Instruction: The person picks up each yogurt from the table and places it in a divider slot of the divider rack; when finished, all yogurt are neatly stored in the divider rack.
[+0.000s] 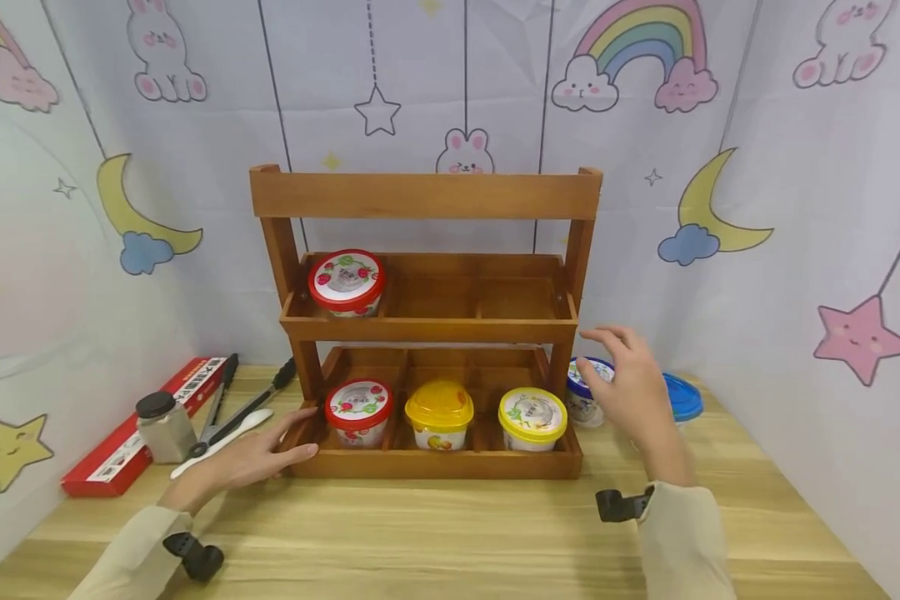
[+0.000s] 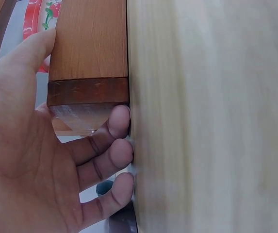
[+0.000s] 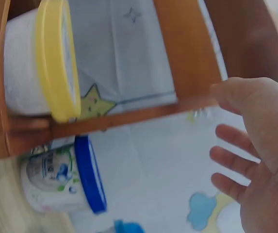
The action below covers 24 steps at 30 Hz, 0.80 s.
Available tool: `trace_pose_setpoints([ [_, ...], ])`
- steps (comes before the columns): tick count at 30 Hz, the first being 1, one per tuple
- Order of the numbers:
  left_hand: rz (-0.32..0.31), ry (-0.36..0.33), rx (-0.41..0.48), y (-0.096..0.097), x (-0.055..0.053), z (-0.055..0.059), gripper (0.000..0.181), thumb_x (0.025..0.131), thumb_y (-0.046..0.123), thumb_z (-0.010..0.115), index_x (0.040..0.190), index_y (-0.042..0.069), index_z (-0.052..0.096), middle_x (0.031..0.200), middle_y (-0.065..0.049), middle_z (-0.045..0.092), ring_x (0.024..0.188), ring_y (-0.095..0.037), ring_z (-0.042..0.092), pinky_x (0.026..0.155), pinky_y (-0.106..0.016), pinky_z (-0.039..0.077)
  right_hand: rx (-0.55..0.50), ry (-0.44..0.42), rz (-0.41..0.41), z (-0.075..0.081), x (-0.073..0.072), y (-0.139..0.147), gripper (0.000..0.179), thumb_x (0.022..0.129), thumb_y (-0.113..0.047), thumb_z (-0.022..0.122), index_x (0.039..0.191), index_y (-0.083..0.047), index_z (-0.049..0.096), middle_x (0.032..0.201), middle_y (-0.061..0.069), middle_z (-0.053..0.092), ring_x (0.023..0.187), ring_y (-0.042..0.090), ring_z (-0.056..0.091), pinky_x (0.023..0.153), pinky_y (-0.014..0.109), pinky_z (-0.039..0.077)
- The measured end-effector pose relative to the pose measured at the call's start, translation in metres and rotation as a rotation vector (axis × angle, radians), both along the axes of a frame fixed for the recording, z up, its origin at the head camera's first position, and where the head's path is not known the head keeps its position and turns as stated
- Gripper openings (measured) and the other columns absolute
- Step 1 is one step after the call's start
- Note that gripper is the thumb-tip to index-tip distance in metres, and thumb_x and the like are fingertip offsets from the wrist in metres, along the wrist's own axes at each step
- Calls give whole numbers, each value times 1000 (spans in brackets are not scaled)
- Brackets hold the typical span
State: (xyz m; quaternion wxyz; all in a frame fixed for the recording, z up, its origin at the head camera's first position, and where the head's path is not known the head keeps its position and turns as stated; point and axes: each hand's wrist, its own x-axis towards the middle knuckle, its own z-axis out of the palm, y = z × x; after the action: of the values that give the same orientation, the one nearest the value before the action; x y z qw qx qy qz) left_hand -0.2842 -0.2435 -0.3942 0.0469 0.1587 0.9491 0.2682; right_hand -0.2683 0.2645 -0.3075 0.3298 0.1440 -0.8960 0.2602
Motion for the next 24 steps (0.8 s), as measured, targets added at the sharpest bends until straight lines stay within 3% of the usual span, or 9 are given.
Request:
trace_pose_setpoints([
  [10, 14, -37, -6, 1, -6, -2, 78, 96, 58, 56, 158, 21, 28, 146, -30, 45, 95, -30, 69, 93, -64, 44, -55, -93, -45, -12, -5, 35, 37, 99, -23, 62, 130, -3, 62, 138, 27, 47, 127, 52, 42, 96, 73, 33],
  [17, 18, -16, -15, 1, -6, -1, 77, 96, 60, 55, 158, 22, 29, 151, -27, 41, 113, -42, 62, 95, -66, 42, -42, -196, -88, -18, -9, 51, 37, 100, -26, 61, 129, -4, 61, 140, 32, 43, 126, 57, 39, 93, 76, 33],
  [24, 22, -2, -36, 0, -5, -2, 78, 94, 62, 55, 158, 24, 29, 145, -27, 48, 109, -40, 64, 94, -65, 43, -3, -230, -130, -30, -9, 63, 39, 100, -28, 61, 128, 0, 61, 134, 35, 46, 120, 58, 42, 89, 75, 38],
])
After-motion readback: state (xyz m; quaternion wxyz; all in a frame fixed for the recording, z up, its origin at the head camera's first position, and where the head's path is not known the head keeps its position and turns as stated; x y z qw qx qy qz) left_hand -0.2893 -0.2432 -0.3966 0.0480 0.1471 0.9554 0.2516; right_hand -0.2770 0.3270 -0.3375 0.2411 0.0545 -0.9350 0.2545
